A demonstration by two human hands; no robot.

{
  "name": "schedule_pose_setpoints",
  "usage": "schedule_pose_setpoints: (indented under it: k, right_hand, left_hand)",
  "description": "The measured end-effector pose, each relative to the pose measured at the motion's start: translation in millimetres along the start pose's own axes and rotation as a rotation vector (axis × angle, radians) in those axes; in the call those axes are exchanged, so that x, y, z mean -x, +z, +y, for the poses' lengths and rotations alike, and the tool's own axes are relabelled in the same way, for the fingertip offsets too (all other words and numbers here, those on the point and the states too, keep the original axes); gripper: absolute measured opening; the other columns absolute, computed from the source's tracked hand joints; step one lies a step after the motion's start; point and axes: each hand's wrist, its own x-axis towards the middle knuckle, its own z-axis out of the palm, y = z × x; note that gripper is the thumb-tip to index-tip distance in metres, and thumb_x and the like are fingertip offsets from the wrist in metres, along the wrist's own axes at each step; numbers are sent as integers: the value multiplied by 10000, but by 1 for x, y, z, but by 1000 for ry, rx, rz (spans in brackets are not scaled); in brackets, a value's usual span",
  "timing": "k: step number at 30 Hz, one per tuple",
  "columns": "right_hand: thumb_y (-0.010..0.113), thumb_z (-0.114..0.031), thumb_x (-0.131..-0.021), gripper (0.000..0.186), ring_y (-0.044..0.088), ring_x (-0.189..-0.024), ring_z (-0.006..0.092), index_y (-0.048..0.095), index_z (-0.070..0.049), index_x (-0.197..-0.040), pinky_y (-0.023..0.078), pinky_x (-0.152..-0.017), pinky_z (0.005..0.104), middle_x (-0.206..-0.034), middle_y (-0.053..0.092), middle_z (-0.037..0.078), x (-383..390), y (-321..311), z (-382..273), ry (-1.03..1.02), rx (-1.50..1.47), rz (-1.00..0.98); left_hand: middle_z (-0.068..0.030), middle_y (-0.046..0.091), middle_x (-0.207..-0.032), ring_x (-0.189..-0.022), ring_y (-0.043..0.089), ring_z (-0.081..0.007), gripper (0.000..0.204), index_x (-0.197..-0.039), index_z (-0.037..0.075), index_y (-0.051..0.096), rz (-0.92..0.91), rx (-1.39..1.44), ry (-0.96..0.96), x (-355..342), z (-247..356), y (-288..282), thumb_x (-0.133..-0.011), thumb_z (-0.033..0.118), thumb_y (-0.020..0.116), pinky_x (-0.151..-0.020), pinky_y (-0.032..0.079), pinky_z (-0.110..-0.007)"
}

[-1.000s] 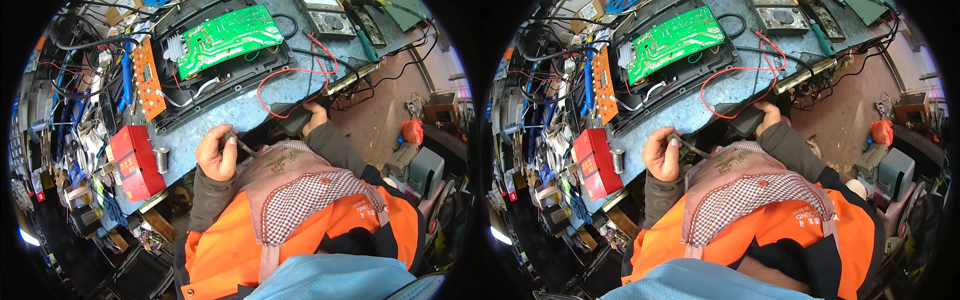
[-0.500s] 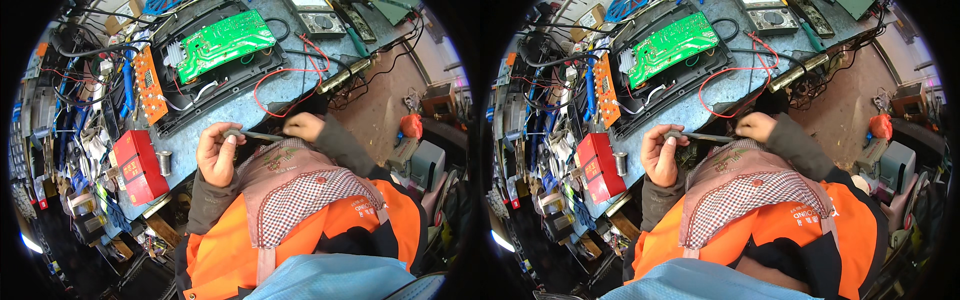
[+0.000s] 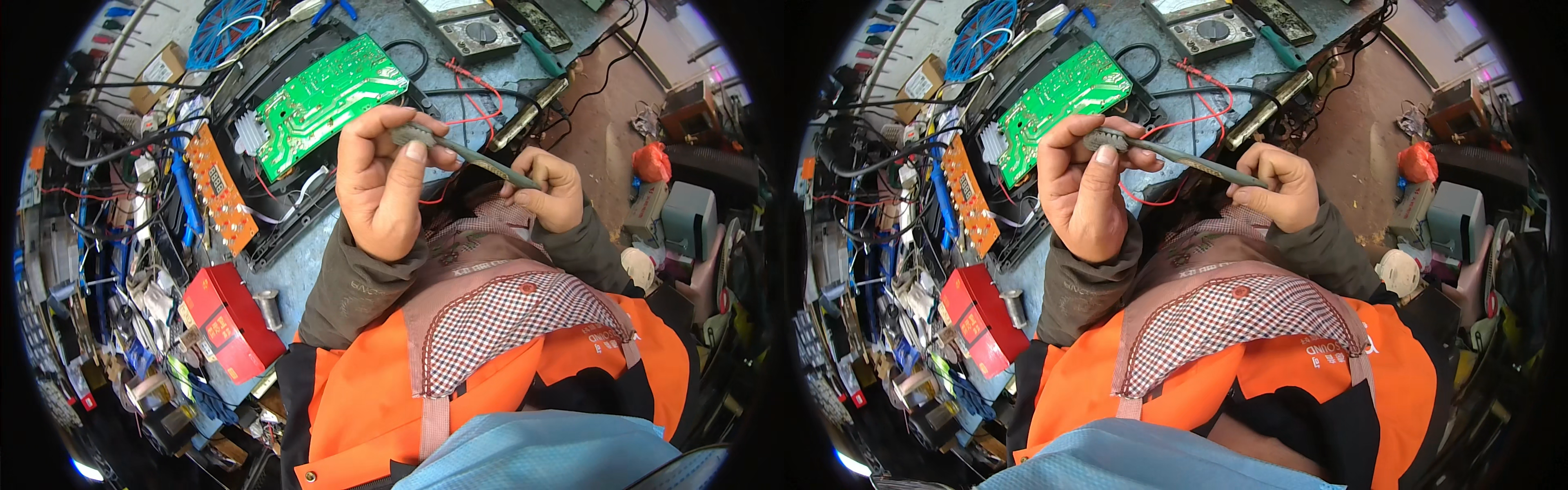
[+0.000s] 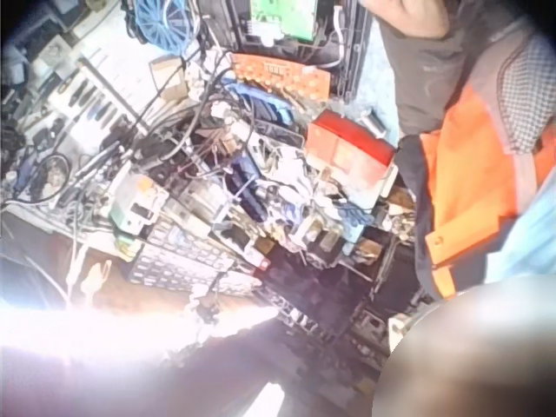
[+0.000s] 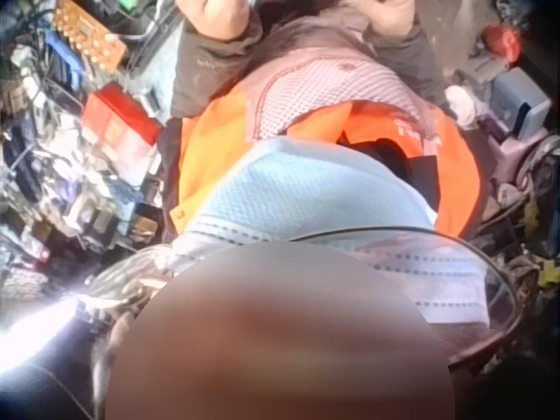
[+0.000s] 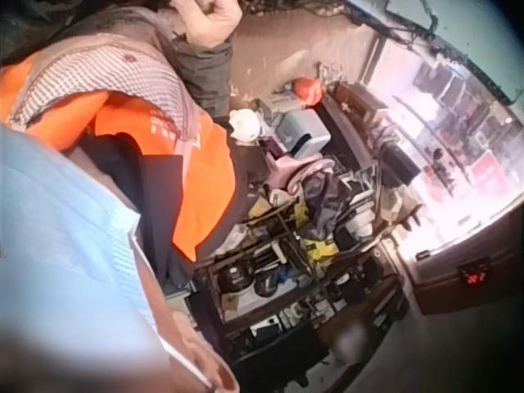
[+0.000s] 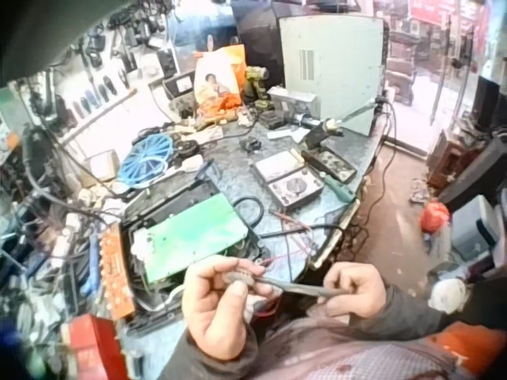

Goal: The person works on a circuit board, using pliers to remove a component and then using a multimeter to test connections. They flip the board over and continue testing with the multimeter probes.

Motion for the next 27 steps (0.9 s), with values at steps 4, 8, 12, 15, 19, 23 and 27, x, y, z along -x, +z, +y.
schedule_pose_setpoints:
  k: [4,8,12,15,19,23,27]
  right_hand:
    - [734,97,-940,217,728,-915,146,567,-31,-992,591,-838,307,-1159,671,142,-16,9,-19,57,-149,-4]
    - [644,-5,-1072,332,650,-868,89,679,18,-1401,522,-786,255,-953,725,22,-41,31,-43,362,-3,-157]
    - [732,-58,-1043,284,634,-811,71,765,-2,-1320,505,-719,268,-935,736,12,-85,20,-46,81,427,101]
    - [762,-54,-998,280,667,-736,172,795,-33,-1275,517,-662,342,-869,712,83,-114,15,-51,-242,809,19]
    - [776,-38,-977,289,635,-692,237,802,-27,-1265,489,-635,367,-803,619,117,-137,27,-56,-354,1131,-36]
    - [765,16,-956,319,606,-675,241,796,-6,-1272,457,-623,370,-785,595,116,-139,15,-62,-372,1092,-103]
    - [770,2,-937,318,668,-725,248,815,-25,-1250,496,-649,374,-832,691,122,-134,-9,-83,-184,916,-193]
  left_hand:
    - [-208,694,-1273,-994,736,-184,309,-1429,-34,496,84,31,-67,6,-11,-10,-1124,-5,541,-929,635,-370]
    - [-219,685,-1292,-1069,723,-245,382,-1479,-49,509,218,-354,-24,7,-21,-14,-1108,7,584,-965,602,-379]
    - [-256,626,-1413,-1302,594,-452,553,-1446,-38,614,221,-1351,341,-11,-2,-20,-928,51,786,-1129,468,-529]
    - [-190,635,-1433,-1345,580,-414,481,-1365,30,692,158,-1581,201,-11,-1,-25,-909,137,802,-1168,397,-597]
    - [-120,657,-1378,-1325,594,-339,420,-1316,78,727,112,-1666,47,-11,0,-26,-924,211,800,-1141,364,-571]
    - [-99,664,-1347,-1265,621,-311,379,-1283,107,734,112,-1660,19,-10,9,-22,-922,202,803,-1105,368,-536]
    - [-69,693,-1379,-1246,632,-302,344,-1249,144,751,125,-1669,15,-19,7,-28,-912,185,810,-1080,376,-515]
